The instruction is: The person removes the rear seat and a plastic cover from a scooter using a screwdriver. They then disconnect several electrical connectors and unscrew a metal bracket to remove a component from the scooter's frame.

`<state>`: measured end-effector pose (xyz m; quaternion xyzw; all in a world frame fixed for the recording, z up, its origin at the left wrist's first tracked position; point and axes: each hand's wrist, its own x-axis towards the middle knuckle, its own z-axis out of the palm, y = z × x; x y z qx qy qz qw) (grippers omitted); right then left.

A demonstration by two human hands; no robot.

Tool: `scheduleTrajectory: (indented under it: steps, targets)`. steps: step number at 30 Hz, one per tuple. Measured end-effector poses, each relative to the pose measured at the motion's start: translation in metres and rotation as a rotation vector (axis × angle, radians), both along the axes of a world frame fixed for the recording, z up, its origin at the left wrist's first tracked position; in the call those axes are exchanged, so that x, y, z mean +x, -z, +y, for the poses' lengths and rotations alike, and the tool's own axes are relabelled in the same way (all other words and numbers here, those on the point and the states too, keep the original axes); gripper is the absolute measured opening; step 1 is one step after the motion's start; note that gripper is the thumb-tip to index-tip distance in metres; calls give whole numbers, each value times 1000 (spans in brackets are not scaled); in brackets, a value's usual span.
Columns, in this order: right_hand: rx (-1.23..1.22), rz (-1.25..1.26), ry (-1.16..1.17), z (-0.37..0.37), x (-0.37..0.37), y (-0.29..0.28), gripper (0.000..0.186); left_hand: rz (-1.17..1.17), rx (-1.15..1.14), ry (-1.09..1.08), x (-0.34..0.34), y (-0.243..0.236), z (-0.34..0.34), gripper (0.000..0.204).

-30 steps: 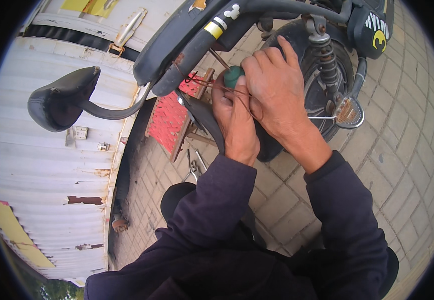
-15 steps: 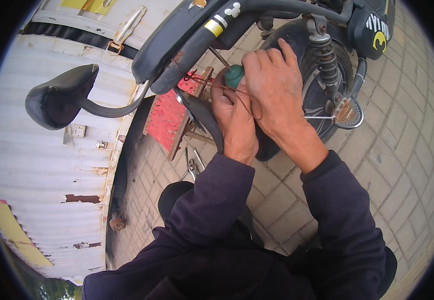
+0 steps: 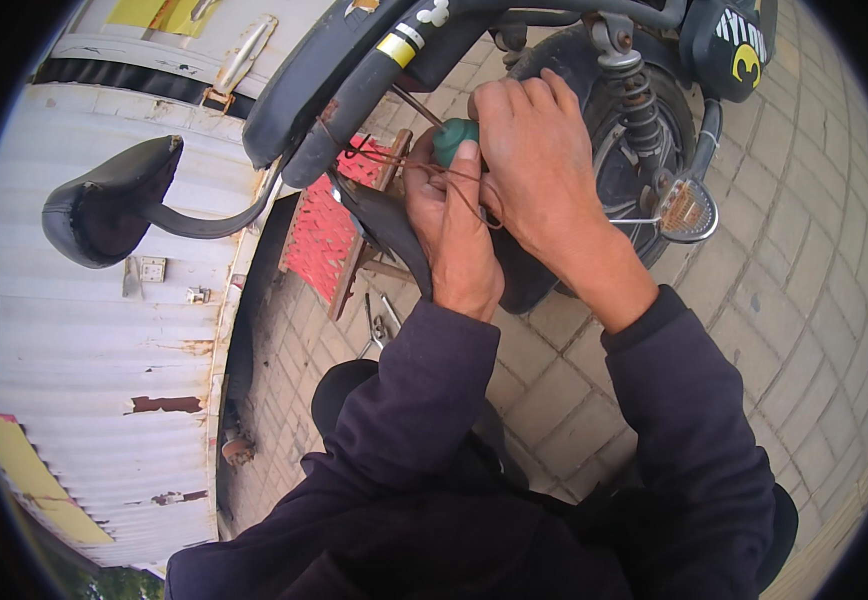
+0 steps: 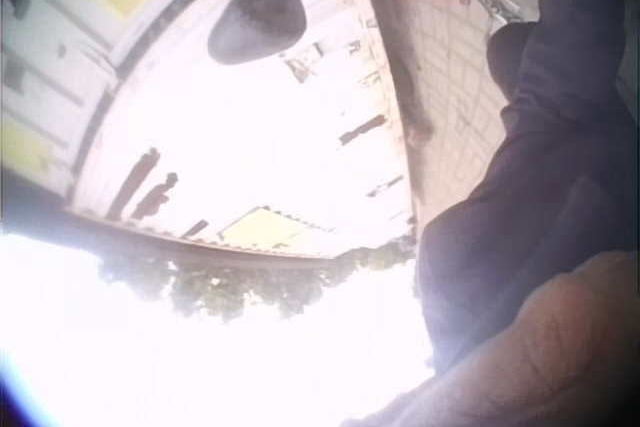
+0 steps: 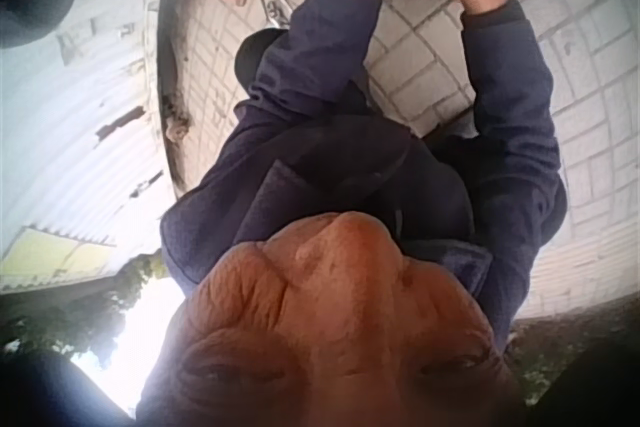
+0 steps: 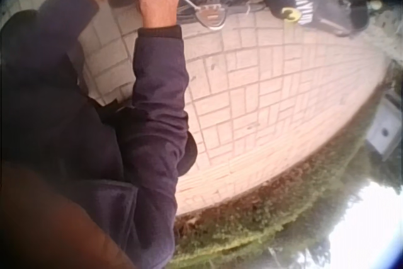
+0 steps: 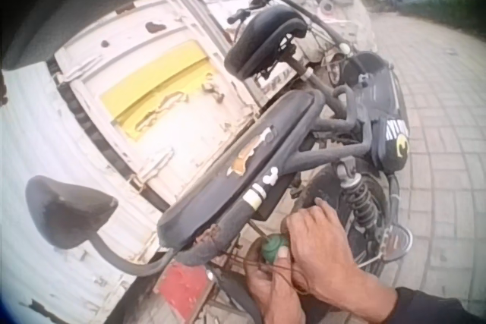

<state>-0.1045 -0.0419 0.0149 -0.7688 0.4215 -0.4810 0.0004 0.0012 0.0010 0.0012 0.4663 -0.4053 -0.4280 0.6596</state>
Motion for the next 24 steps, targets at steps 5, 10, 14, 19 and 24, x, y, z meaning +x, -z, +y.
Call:
scheduleTrajectory:
  steps: [5,10,14,19,24]
  targets:
    - [-29,-42,-189,-9,-11,-1,34,25,-125,-79,-10,-2,-3,48]
    - [-25,3,24,-2,0,0,35,64,-51,-5,-6,-2,-1,55]
    - [-28,-20,5,-4,-4,-2,36,83,8,35,-3,-3,-2,56]
    - [-18,0,-123,-7,-11,-3,37,121,-100,48,-6,-2,-2,54]
    - [-80,31,82,0,-1,-5,33,62,-68,53,-5,-1,-2,58]
